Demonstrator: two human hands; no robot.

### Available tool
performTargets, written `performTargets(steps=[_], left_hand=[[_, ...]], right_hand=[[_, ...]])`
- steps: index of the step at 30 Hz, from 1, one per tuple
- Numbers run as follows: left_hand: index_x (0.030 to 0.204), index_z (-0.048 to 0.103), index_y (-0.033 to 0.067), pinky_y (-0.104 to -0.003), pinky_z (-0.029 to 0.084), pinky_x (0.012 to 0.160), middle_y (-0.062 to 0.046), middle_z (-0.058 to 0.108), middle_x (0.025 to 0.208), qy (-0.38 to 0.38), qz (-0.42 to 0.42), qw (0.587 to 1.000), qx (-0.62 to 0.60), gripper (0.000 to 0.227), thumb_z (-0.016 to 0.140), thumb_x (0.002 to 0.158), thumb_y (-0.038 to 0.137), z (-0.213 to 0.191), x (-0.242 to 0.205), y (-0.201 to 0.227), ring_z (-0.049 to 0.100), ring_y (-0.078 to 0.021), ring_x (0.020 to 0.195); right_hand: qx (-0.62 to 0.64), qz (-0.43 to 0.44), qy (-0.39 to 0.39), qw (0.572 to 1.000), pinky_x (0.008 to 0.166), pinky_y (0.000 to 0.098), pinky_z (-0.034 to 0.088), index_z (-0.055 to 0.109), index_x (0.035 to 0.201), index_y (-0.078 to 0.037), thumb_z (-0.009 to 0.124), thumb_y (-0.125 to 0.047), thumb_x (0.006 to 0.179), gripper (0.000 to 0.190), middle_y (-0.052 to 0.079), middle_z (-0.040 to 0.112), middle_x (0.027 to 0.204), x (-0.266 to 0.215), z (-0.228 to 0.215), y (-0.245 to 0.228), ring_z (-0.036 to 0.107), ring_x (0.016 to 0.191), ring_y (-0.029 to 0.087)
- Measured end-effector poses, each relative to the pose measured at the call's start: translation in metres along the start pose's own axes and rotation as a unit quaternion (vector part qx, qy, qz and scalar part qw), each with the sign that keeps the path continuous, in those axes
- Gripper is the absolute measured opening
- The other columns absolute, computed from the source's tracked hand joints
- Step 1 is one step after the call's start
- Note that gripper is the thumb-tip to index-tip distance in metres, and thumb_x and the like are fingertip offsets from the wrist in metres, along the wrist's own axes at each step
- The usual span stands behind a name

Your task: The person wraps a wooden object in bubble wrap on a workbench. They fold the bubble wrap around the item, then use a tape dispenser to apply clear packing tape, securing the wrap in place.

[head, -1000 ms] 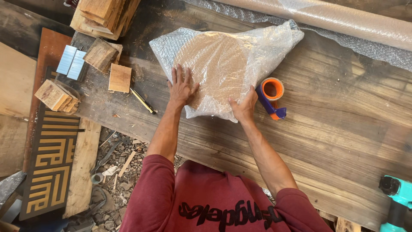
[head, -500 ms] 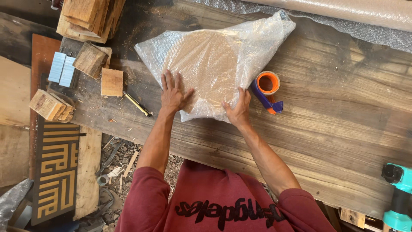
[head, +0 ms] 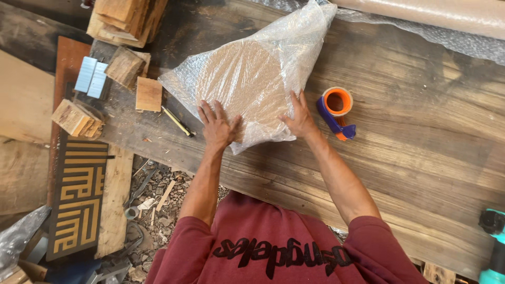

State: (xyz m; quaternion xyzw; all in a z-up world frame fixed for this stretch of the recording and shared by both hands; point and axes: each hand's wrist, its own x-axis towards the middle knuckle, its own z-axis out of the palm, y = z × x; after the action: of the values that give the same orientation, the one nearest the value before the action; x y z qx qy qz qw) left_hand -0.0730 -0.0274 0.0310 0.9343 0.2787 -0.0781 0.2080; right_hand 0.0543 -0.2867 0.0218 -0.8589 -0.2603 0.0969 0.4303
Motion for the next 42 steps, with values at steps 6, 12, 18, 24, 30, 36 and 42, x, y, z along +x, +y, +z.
performTargets(steps=[6,12,18,24,30,36,42], left_hand=[[0.165,0.025,0.0136,-0.070,0.034,0.114,-0.026,0.010,0.169,0.001,-0.026,1.000,-0.011,0.108,0.041,0.089,0.088,-0.004,-0.006,0.000,0.011,-0.0465,0.157],[0.163,0.030,0.0096,-0.074,0.020,0.118,-0.028,0.016,0.168,0.020,-0.056,0.998,-0.025,0.113,0.050,0.086,0.089,-0.024,0.040,-0.018,0.016,-0.0485,0.156],[0.159,0.029,0.0062,-0.066,0.043,0.110,-0.030,0.031,0.152,0.036,-0.031,0.993,-0.110,0.122,0.067,0.075,0.086,-0.050,0.031,-0.014,0.043,-0.0541,0.140],[0.158,0.035,0.0044,-0.065,0.042,0.108,-0.026,0.040,0.142,0.027,-0.055,0.994,-0.086,0.125,0.056,0.074,0.094,-0.034,0.011,0.004,0.048,-0.0488,0.134],[0.157,0.037,0.0080,-0.060,0.041,0.104,-0.020,0.045,0.131,0.033,-0.066,0.997,-0.034,0.106,0.051,0.085,0.085,-0.001,-0.020,0.034,0.050,-0.0426,0.126],[0.158,0.034,0.0063,-0.060,0.038,0.105,-0.021,0.047,0.129,-0.017,-0.057,0.998,-0.023,0.100,0.043,0.092,0.081,0.018,-0.041,0.060,0.048,-0.0426,0.129],[0.145,0.047,0.0089,-0.061,0.037,0.107,-0.023,0.051,0.130,-0.037,-0.035,0.998,-0.027,0.080,0.051,0.095,0.071,-0.009,-0.033,0.054,0.049,-0.0439,0.130]], right_hand=[[-0.191,0.111,-0.094,0.971,0.119,0.0674,0.029,0.033,0.164,-0.009,0.081,-0.049,0.080,0.104,0.036,0.014,0.165,0.030,-0.009,-0.022,0.030,0.147,0.059],[-0.290,-0.103,-0.073,0.949,0.115,0.0716,0.021,0.046,0.158,-0.017,0.083,-0.075,0.063,0.118,0.027,0.017,0.168,-0.019,0.058,-0.099,0.021,0.150,0.056],[-0.398,-0.165,-0.149,0.890,0.113,0.0735,0.028,0.041,0.158,-0.022,0.084,-0.046,0.075,0.096,0.021,0.025,0.167,-0.028,0.073,-0.057,0.027,0.151,0.049],[-0.419,-0.222,-0.146,0.868,0.110,0.0719,0.032,0.042,0.158,-0.026,0.082,-0.047,0.073,0.096,0.018,0.029,0.166,-0.036,0.038,-0.032,0.033,0.148,0.046],[-0.417,-0.218,-0.192,0.861,0.116,0.0692,0.028,0.042,0.156,-0.029,0.090,-0.044,0.063,0.105,0.011,0.025,0.171,-0.047,-0.020,-0.009,0.028,0.153,0.041],[-0.480,-0.173,-0.255,0.821,0.121,0.0682,0.022,0.037,0.159,-0.032,0.087,-0.050,0.067,0.106,0.006,0.026,0.173,-0.040,-0.063,-0.003,0.026,0.157,0.035],[-0.425,-0.072,-0.259,0.864,0.117,0.0749,0.024,0.035,0.159,-0.023,0.096,-0.056,0.054,0.126,0.014,0.024,0.170,-0.041,-0.048,-0.019,0.022,0.155,0.044]])
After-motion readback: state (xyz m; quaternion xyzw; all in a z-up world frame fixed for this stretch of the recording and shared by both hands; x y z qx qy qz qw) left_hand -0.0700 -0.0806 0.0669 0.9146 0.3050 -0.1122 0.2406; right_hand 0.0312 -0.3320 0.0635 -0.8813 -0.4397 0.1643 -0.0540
